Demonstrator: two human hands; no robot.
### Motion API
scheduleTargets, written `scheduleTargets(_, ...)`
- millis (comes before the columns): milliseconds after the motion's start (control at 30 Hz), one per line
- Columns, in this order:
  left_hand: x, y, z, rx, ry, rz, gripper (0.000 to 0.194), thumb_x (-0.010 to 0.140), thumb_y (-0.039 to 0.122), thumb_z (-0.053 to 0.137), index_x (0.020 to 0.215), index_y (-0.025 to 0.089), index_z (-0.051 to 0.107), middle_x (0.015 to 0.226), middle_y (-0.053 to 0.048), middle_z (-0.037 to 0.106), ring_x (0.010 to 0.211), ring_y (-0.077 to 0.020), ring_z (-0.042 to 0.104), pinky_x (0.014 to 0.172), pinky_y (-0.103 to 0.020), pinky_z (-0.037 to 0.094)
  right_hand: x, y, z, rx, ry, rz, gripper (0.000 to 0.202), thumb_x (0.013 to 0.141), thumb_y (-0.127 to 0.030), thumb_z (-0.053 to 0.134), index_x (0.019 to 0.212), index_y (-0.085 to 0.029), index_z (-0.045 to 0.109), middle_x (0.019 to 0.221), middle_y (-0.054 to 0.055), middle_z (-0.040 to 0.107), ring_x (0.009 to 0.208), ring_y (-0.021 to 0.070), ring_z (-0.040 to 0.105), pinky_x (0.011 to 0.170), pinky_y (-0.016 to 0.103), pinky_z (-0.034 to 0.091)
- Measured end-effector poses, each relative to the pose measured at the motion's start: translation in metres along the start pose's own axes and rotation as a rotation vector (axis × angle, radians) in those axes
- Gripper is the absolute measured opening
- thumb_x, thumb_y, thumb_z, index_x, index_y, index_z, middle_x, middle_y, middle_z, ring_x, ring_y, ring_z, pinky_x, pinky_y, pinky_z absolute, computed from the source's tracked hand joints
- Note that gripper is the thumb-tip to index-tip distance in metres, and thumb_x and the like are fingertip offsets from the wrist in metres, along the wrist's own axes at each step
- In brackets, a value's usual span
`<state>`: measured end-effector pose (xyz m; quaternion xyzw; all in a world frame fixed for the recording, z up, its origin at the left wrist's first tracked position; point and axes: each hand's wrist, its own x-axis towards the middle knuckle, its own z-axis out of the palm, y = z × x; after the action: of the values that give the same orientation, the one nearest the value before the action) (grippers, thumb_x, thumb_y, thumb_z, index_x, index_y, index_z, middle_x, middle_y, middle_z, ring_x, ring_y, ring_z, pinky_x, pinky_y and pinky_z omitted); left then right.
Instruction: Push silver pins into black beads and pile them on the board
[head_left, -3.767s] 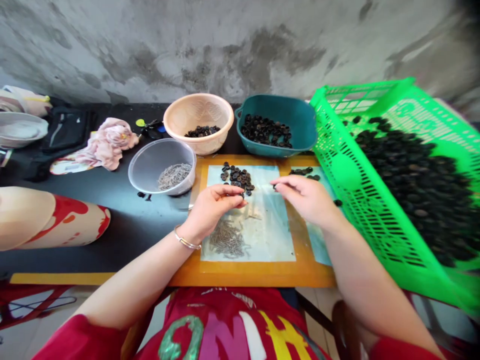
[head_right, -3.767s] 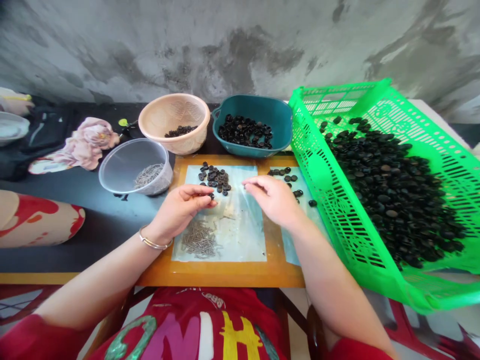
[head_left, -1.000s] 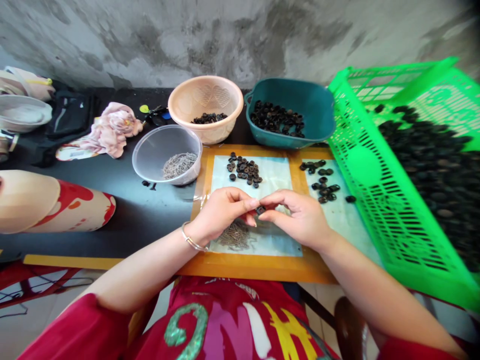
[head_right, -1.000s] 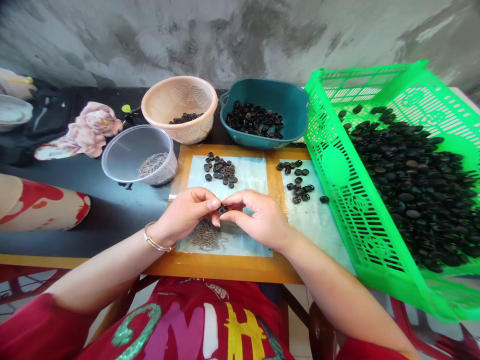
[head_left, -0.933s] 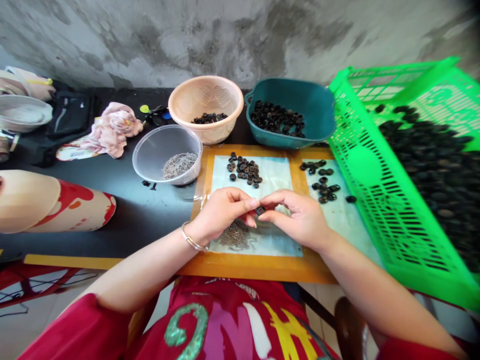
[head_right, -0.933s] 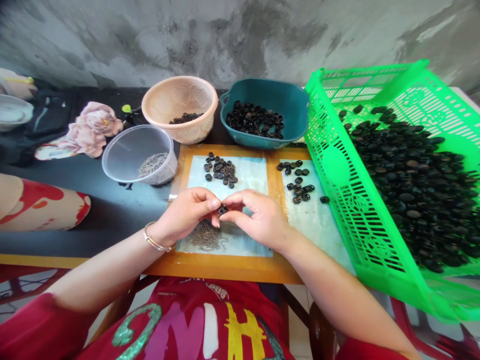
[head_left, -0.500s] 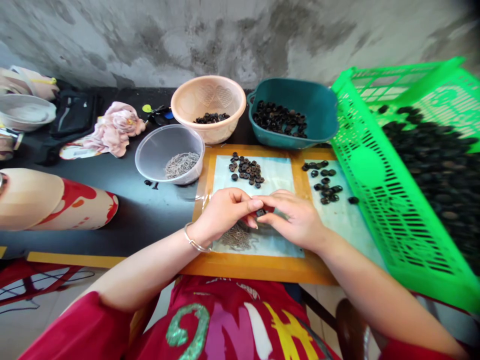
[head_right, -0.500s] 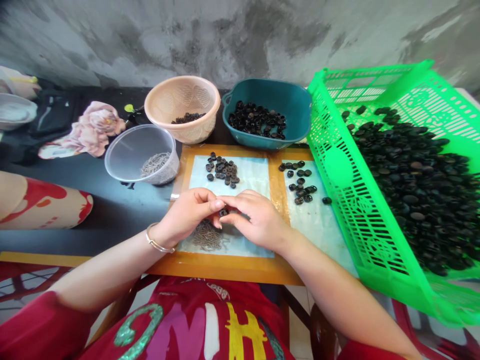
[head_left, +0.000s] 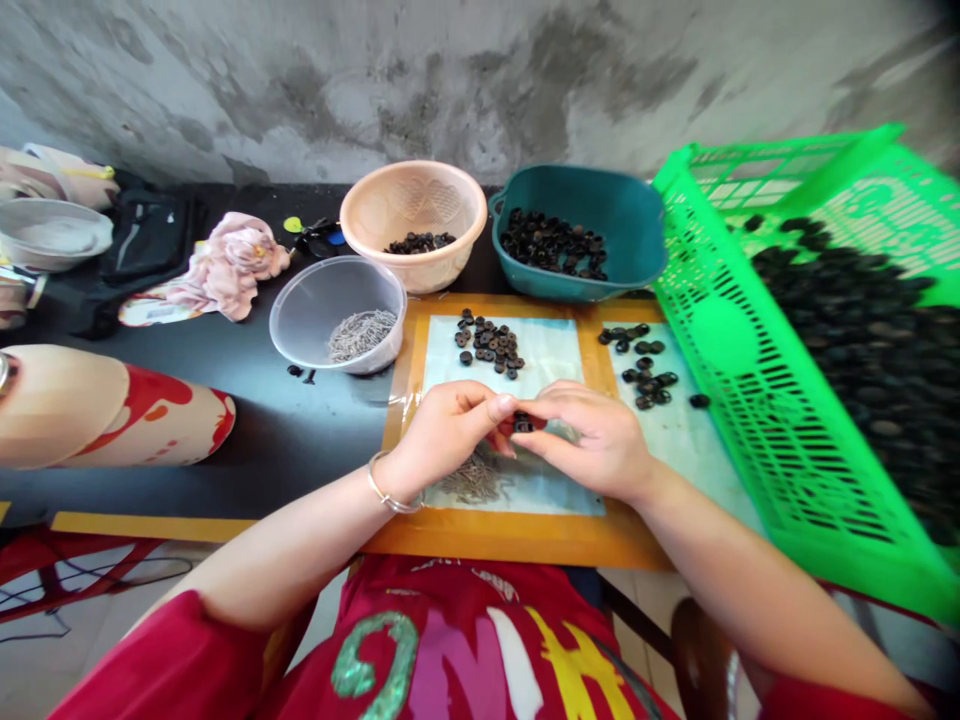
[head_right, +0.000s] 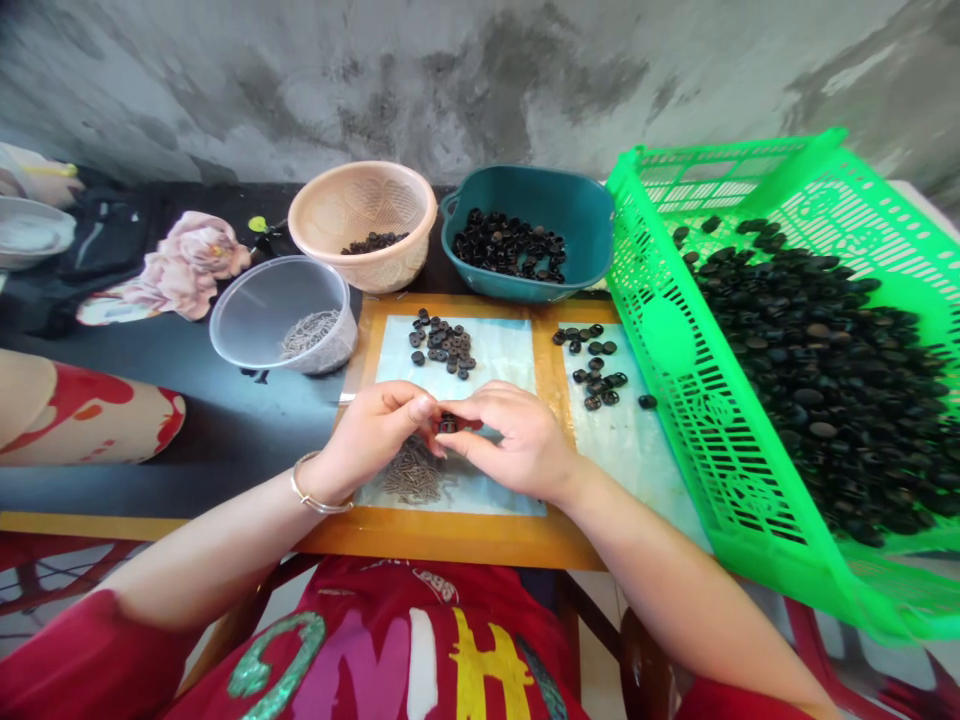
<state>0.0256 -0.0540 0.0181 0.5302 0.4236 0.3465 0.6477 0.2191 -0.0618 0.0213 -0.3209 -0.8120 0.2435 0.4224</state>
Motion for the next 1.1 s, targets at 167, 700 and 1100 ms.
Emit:
scheduleTargets(167,-0.001,0.002,-0.003,0.064,0.06,0.191,0.051,0.063,0.053,0.084,0.091,0.013,0.068,0.08,-0.006,0.07,0.068,-0.0149,0.065,0.064,-0.026,0.055,0.002,-0.001,-0.004,0.049,0.046,0.032,0.021,0.085,-0.022,0.072,0.106,-0.021,0.073,0.077,0.003,0.072,0.069,0.0155,0.065,0.068,0.031,0.054)
scheduleTargets(700,-0.006,0.007,0.002,0.382,0.031,0.439,0.032,0.074,0.04,0.08,0.093,0.016,0.075,0.074,-0.003,0.071,0.065,-0.0128,0.064,0.069,-0.025,0.054,0.001,-0.005,0.003,0.056,0.056,-0.02,0.011,0.088,-0.018,0.067,0.098,-0.02,0.072,0.082,0.003,0.074,0.075,0.016,0.067,0.069,0.029,0.054)
scheduleTargets(1100,0.017,0.002,-0.025,0.651,0.305,0.365,0.019,0.09,0.024,0.059,0.104,0.015,0.069,0.096,-0.008,0.071,0.083,-0.0171,0.064,0.079,-0.033,0.054,0.007,0.031,-0.071,0.426,0.769,0.289,0.074,0.096,-0.069,0.013,0.103,-0.021,0.069,0.08,0.009,0.066,0.065,0.0159,0.062,0.052,0.03,0.042)
